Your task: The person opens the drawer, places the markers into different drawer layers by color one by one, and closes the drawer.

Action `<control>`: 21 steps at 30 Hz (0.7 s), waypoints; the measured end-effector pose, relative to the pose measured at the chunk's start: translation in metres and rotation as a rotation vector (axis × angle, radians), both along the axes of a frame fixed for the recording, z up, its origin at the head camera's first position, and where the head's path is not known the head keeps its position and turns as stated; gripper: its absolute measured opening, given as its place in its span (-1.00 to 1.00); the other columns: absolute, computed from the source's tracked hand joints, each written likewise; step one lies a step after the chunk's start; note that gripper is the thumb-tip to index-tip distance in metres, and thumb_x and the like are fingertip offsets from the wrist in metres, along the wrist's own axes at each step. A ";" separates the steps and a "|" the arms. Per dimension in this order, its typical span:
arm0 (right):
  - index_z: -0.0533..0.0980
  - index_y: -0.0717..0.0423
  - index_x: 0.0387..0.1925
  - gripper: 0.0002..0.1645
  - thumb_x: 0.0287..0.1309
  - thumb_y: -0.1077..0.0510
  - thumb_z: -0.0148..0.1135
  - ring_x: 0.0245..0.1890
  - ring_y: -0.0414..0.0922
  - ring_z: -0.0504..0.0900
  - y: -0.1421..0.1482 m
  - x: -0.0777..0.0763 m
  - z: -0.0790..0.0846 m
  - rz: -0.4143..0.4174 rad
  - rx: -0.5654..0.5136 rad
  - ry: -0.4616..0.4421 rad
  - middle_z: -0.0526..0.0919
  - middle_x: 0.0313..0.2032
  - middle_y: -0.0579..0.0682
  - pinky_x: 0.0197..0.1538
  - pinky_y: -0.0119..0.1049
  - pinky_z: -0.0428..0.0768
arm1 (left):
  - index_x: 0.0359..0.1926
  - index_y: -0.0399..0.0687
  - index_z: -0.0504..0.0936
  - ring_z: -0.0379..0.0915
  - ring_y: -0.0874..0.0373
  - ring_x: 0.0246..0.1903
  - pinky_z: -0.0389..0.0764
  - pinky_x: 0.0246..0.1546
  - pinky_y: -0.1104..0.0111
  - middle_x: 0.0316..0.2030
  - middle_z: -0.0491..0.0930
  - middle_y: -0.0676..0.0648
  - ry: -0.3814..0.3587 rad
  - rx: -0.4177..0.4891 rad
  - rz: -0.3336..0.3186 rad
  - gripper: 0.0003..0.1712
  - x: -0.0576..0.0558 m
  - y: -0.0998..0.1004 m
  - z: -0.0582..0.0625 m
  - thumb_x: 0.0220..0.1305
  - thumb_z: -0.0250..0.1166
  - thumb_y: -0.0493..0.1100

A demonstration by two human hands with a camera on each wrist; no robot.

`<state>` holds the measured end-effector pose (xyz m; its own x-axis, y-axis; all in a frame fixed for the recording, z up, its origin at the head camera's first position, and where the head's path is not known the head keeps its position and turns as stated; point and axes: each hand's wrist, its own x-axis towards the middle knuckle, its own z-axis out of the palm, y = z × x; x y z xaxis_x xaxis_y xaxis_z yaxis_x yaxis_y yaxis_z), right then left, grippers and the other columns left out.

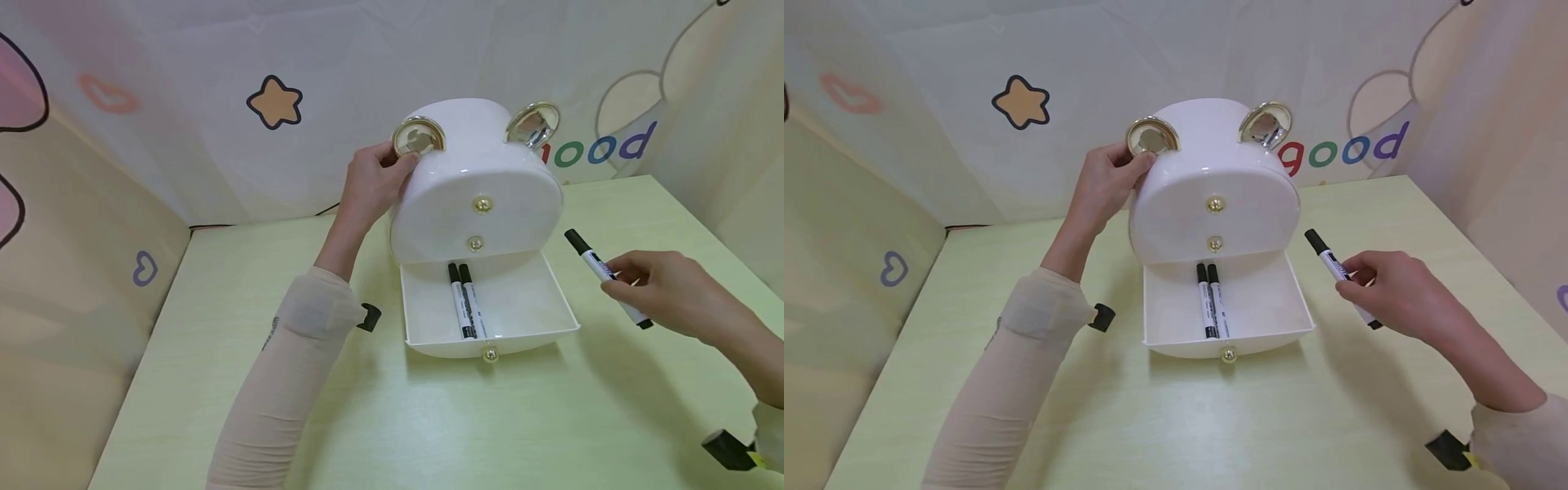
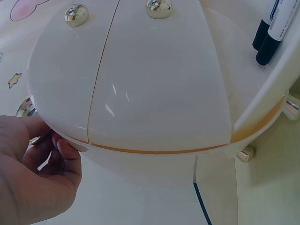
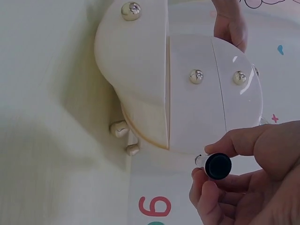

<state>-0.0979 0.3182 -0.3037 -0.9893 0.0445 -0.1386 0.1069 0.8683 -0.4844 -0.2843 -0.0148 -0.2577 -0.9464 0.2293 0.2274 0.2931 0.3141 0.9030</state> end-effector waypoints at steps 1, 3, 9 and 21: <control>0.52 0.43 0.11 -0.54 0.42 0.10 0.23 -0.39 -0.07 0.56 -0.002 0.001 0.001 0.005 -0.002 0.007 0.66 -0.22 0.13 -0.47 -0.27 0.51 | -0.20 -0.19 0.71 0.37 0.20 -0.37 0.36 -0.38 0.45 -0.44 0.51 -0.02 0.004 0.002 0.002 -0.81 0.000 0.000 0.000 0.43 0.30 -0.14; 0.53 0.42 0.10 -0.55 0.42 0.10 0.23 -0.39 -0.08 0.55 -0.004 0.003 0.003 0.015 -0.010 0.014 0.66 -0.24 0.08 -0.47 -0.28 0.50 | -0.20 -0.19 0.71 0.38 0.19 -0.37 0.36 -0.38 0.45 -0.44 0.51 -0.02 0.005 0.002 0.004 -0.81 0.001 -0.001 0.000 0.43 0.30 -0.14; 0.54 0.40 0.10 -0.58 0.44 0.12 0.23 -0.35 -0.08 0.54 -0.013 0.008 0.007 0.035 -0.029 -0.001 0.65 -0.25 0.02 -0.45 -0.29 0.51 | -0.17 -0.20 0.72 0.39 0.19 -0.36 0.37 -0.38 0.45 -0.44 0.52 -0.02 0.001 0.003 -0.003 -0.81 0.001 -0.001 0.000 0.43 0.30 -0.14; 0.56 0.37 0.10 -0.59 0.41 0.11 0.28 -0.32 -0.09 0.53 -0.021 0.009 0.007 0.079 -0.040 -0.016 0.65 -0.25 -0.03 -0.42 -0.30 0.49 | -0.16 -0.20 0.71 0.37 0.19 -0.36 0.36 -0.39 0.45 -0.43 0.51 -0.03 0.010 -0.001 -0.003 -0.81 0.000 0.000 -0.001 0.45 0.28 -0.14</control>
<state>-0.0889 0.2969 -0.2968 -0.9871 -0.0398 -0.1549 0.0467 0.8545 -0.5173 -0.2845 -0.0152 -0.2584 -0.9433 0.2326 0.2369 0.3035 0.3145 0.8994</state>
